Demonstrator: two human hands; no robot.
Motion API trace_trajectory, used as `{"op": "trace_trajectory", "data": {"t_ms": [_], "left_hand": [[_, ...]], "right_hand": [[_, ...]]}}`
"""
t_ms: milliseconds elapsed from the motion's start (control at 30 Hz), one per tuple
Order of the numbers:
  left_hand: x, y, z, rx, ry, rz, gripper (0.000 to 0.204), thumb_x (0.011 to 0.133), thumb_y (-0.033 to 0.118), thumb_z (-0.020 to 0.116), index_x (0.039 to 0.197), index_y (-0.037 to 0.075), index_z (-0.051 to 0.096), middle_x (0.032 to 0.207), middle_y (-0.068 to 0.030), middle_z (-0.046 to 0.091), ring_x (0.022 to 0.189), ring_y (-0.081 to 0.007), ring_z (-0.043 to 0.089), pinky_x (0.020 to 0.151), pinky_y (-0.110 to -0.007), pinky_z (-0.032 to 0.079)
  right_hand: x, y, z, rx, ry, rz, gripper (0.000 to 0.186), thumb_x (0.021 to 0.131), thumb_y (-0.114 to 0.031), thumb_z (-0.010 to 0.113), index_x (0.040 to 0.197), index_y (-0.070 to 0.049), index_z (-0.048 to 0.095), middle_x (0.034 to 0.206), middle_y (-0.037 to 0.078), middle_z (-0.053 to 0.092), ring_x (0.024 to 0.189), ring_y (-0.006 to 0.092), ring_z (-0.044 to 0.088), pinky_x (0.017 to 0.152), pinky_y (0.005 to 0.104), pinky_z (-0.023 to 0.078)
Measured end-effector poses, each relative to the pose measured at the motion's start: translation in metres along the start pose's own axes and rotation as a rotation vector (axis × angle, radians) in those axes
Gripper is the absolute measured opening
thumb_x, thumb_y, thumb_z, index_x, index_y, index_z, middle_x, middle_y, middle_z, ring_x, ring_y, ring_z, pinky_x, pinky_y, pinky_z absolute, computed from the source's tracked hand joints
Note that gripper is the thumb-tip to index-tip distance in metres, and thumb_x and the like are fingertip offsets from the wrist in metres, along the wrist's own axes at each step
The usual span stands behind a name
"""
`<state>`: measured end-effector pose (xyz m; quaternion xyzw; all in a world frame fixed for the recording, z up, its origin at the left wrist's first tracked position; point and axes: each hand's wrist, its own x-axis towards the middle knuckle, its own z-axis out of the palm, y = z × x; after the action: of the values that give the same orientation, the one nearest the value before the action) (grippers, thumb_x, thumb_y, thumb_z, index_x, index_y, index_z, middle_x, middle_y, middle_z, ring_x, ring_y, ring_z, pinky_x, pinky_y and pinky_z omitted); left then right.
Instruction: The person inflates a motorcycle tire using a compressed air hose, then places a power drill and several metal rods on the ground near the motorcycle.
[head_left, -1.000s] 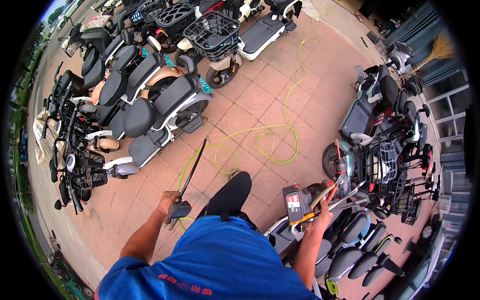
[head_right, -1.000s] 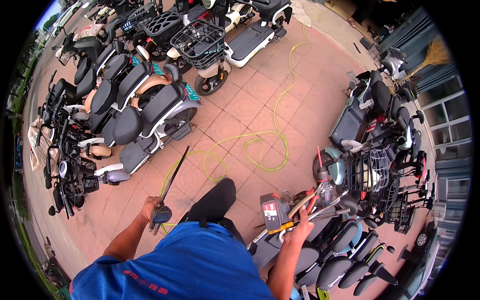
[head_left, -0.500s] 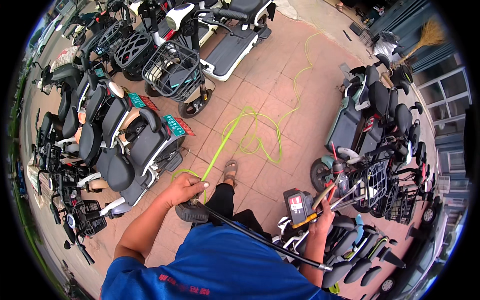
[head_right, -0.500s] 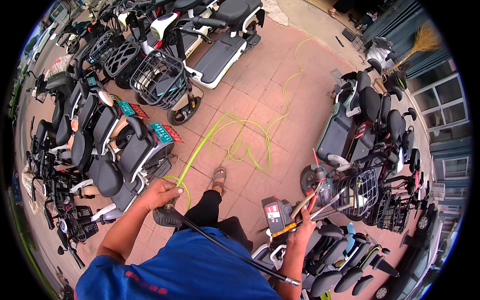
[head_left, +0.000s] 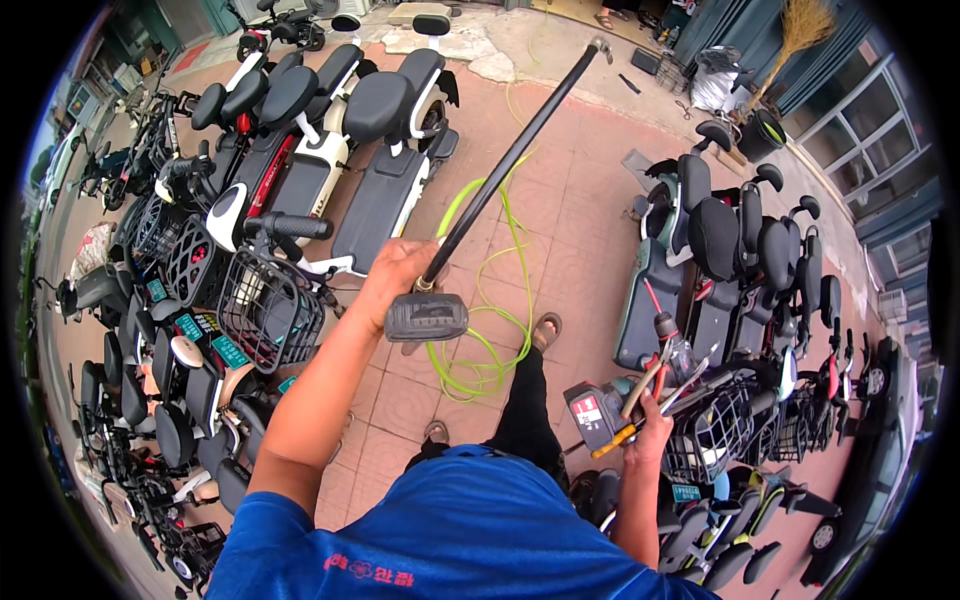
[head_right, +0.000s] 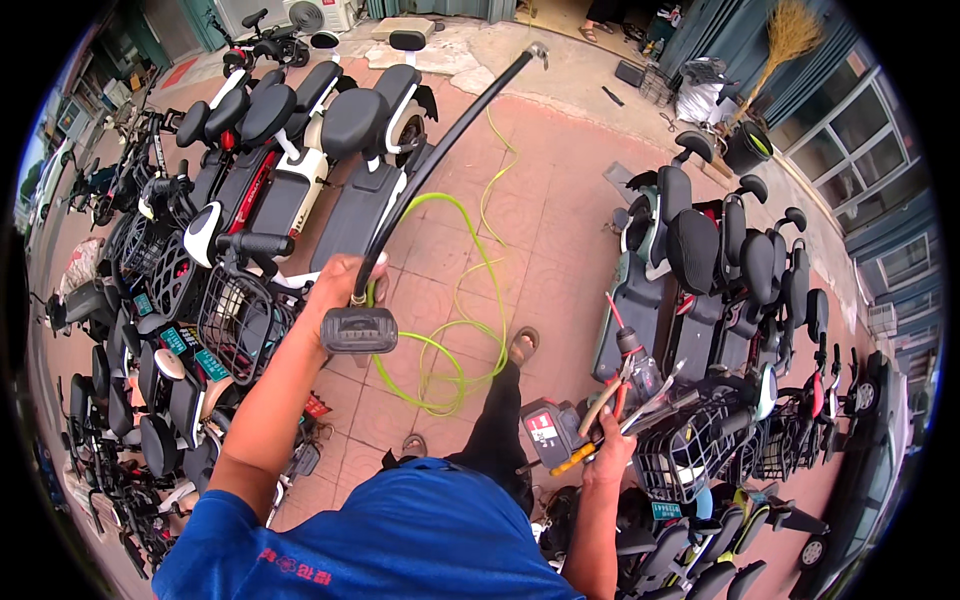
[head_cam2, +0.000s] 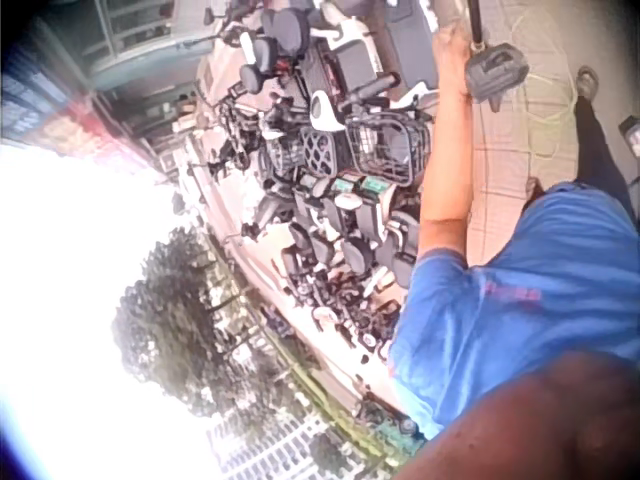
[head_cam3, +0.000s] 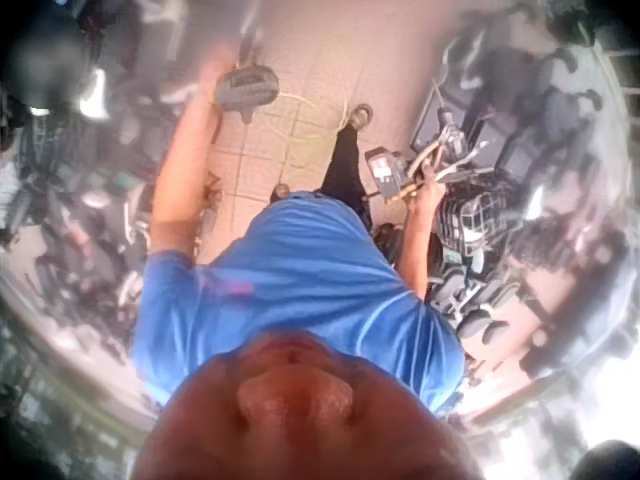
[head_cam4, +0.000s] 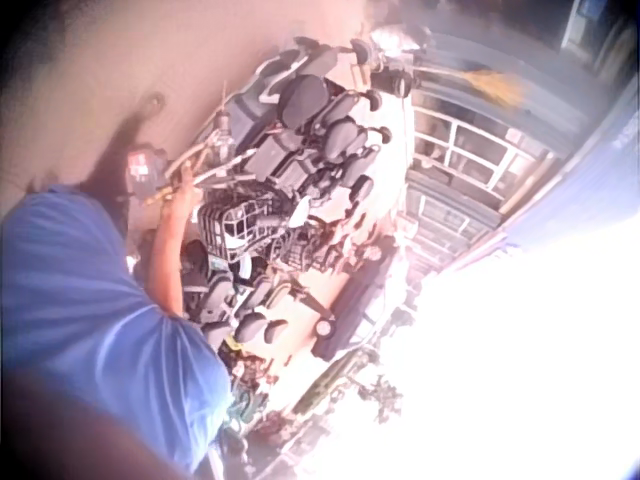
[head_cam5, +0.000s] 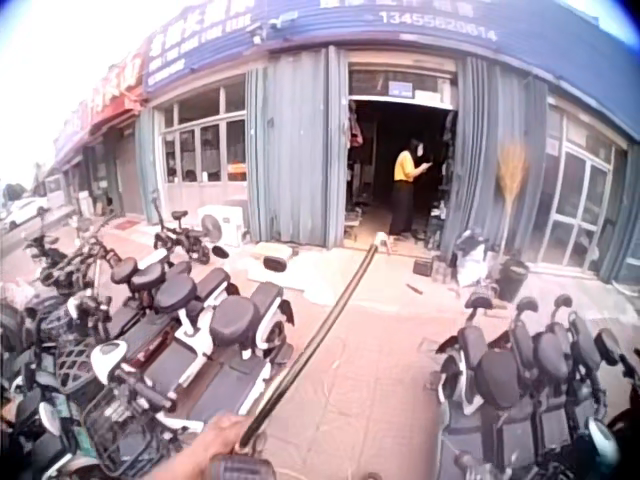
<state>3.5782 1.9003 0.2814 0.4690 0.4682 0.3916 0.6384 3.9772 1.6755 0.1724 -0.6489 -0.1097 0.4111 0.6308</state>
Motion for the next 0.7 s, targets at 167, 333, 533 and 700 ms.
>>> {"op": "trace_trajectory", "data": {"t_ms": [167,333,533,700], "left_hand": [[0.181,0.096,0.046,0.042,0.076,0.115,0.047,0.097,0.042,0.067,0.068,0.006,0.057,0.057,-0.0074,0.055,0.046,-0.0178,0.055,0.046,-0.03,0.042],[0.305,0.171,0.096,-0.041,0.074,0.097,0.045,0.096,0.04,0.071,0.067,0.007,0.059,0.059,-0.0009,0.054,0.051,-0.01,0.049,0.051,-0.027,0.041],[0.414,0.193,0.095,-0.039,0.154,0.085,0.04,0.097,0.036,0.069,0.071,0.007,0.061,0.06,-0.0051,0.058,0.05,-0.0146,0.055,0.051,-0.029,0.045],[0.506,0.185,0.047,0.104,0.125,0.037,0.043,0.101,0.035,0.057,0.073,0.004,0.062,0.064,-0.0044,0.059,0.055,-0.0123,0.055,0.052,-0.027,0.043]], "right_hand": [[0.144,-0.076,0.089,-0.018,-0.015,-0.009,0.009,0.091,-0.007,0.073,0.099,-0.005,0.071,0.078,-0.002,0.062,0.063,0.0076,0.054,0.057,0.0235,0.041],[0.276,-0.141,0.139,-0.022,-0.079,-0.001,0.011,0.091,-0.007,0.074,0.101,-0.004,0.07,0.081,-0.001,0.065,0.065,0.0074,0.056,0.06,0.0237,0.044],[0.39,-0.191,0.207,0.097,-0.087,-0.038,0.026,0.093,-0.009,0.071,0.117,0.0,0.067,0.089,0.001,0.066,0.072,0.0096,0.058,0.064,0.0262,0.047],[0.47,-0.191,0.27,0.081,-0.022,0.016,0.024,0.092,-0.008,0.073,0.115,0.0,0.068,0.081,-0.001,0.063,0.061,0.007,0.053,0.056,0.0236,0.043]]}}
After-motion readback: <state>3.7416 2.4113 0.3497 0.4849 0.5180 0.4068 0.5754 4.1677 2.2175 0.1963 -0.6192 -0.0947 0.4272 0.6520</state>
